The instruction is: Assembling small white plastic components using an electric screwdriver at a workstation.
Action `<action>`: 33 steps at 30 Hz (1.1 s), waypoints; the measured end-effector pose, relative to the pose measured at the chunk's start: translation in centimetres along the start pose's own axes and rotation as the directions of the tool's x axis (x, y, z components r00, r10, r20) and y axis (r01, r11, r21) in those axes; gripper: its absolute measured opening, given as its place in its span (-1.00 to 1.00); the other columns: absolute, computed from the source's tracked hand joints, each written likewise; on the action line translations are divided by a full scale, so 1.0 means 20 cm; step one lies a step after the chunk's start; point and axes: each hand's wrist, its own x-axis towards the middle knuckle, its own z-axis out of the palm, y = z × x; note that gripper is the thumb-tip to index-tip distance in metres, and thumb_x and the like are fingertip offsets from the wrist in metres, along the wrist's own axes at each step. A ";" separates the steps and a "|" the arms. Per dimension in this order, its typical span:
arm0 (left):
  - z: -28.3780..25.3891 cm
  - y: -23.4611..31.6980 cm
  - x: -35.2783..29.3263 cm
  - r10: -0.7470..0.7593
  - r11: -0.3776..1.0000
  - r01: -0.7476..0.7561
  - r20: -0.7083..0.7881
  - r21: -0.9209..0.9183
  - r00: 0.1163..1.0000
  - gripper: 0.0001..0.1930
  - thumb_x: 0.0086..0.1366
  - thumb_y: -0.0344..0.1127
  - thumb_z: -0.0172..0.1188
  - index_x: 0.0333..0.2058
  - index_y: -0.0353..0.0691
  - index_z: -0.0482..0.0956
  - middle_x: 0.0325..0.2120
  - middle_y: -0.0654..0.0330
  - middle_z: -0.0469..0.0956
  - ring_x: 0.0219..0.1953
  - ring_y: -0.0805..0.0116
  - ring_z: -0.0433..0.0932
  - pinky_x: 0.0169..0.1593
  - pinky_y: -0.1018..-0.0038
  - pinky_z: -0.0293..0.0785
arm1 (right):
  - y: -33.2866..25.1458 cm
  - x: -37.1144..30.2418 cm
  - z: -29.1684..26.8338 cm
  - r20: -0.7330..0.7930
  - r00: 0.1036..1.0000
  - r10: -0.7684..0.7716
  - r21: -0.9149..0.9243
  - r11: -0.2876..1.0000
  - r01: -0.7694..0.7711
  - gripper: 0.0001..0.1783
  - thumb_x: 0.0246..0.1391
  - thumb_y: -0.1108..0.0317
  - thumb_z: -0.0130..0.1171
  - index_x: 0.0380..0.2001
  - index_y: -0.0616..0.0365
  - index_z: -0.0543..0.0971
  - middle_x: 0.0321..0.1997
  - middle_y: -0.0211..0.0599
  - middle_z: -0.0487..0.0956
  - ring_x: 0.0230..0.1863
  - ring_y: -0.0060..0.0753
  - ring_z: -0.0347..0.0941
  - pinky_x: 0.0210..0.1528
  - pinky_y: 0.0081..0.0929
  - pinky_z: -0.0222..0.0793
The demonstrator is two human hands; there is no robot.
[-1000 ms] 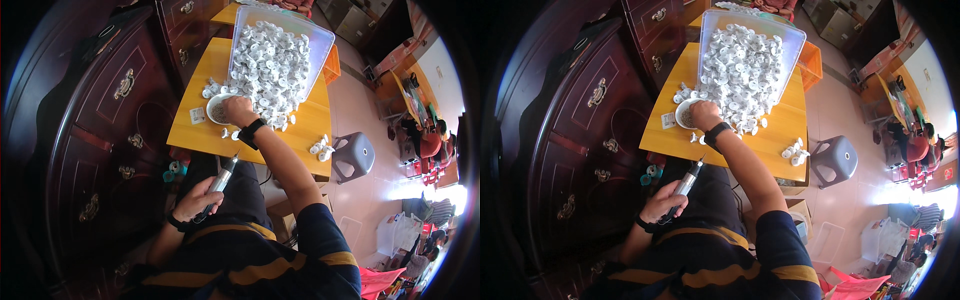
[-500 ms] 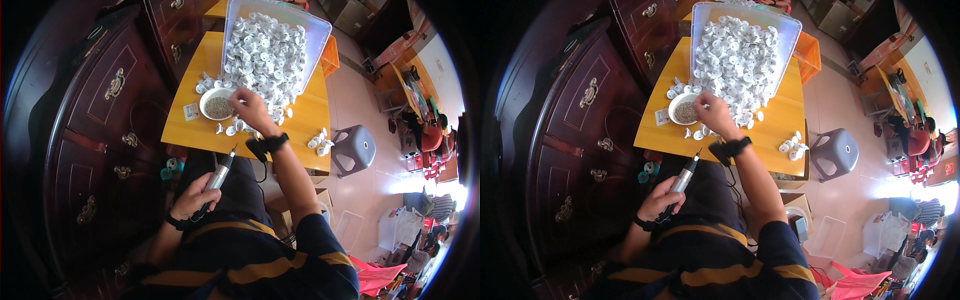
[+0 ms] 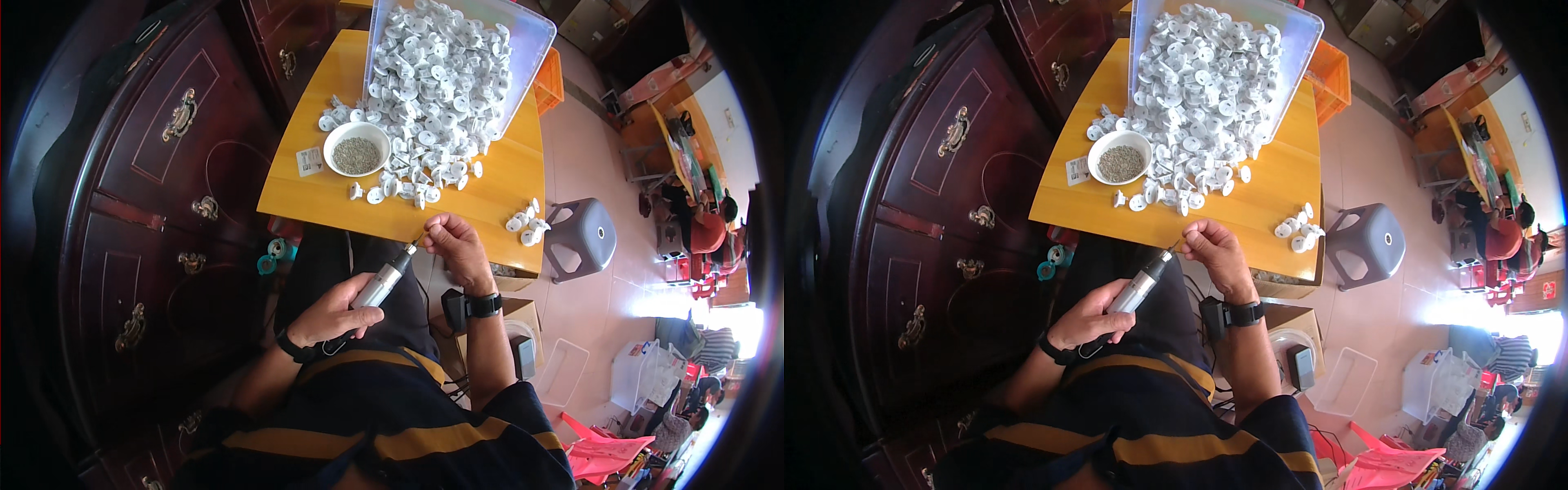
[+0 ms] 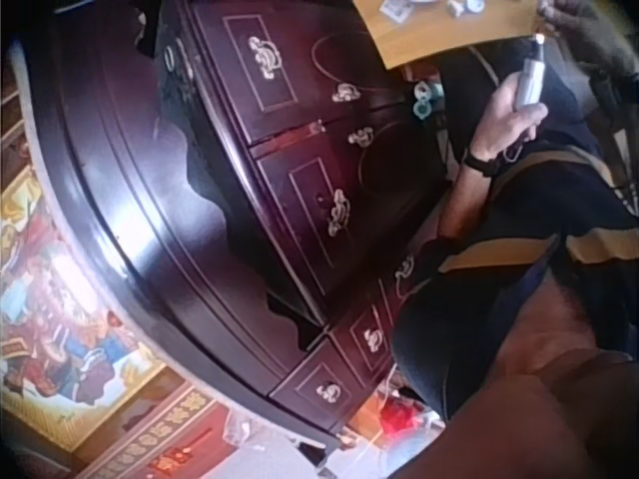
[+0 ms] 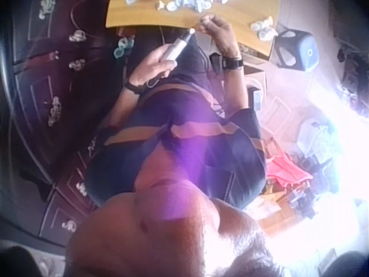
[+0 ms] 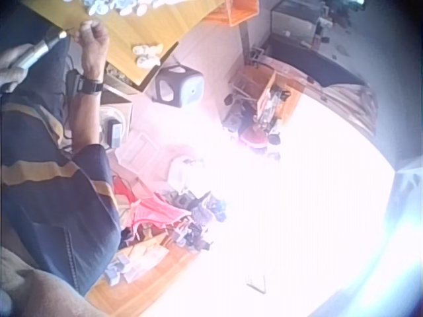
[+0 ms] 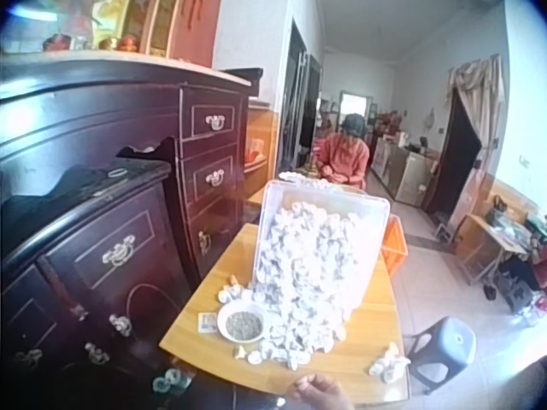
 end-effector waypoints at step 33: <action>0.04 -0.01 0.05 0.023 0.999 -0.024 -0.025 -0.036 0.999 -0.52 0.37 -0.26 0.21 0.14 -0.36 0.28 -0.43 0.27 0.45 -0.52 0.56 0.46 -0.42 0.62 0.45 | -0.02 0.01 0.01 -0.076 0.997 -0.028 0.133 0.990 0.038 -0.83 0.30 0.38 0.18 -0.08 0.14 0.53 -0.22 -0.43 0.63 -0.30 -0.59 0.58 -0.21 -0.60 0.53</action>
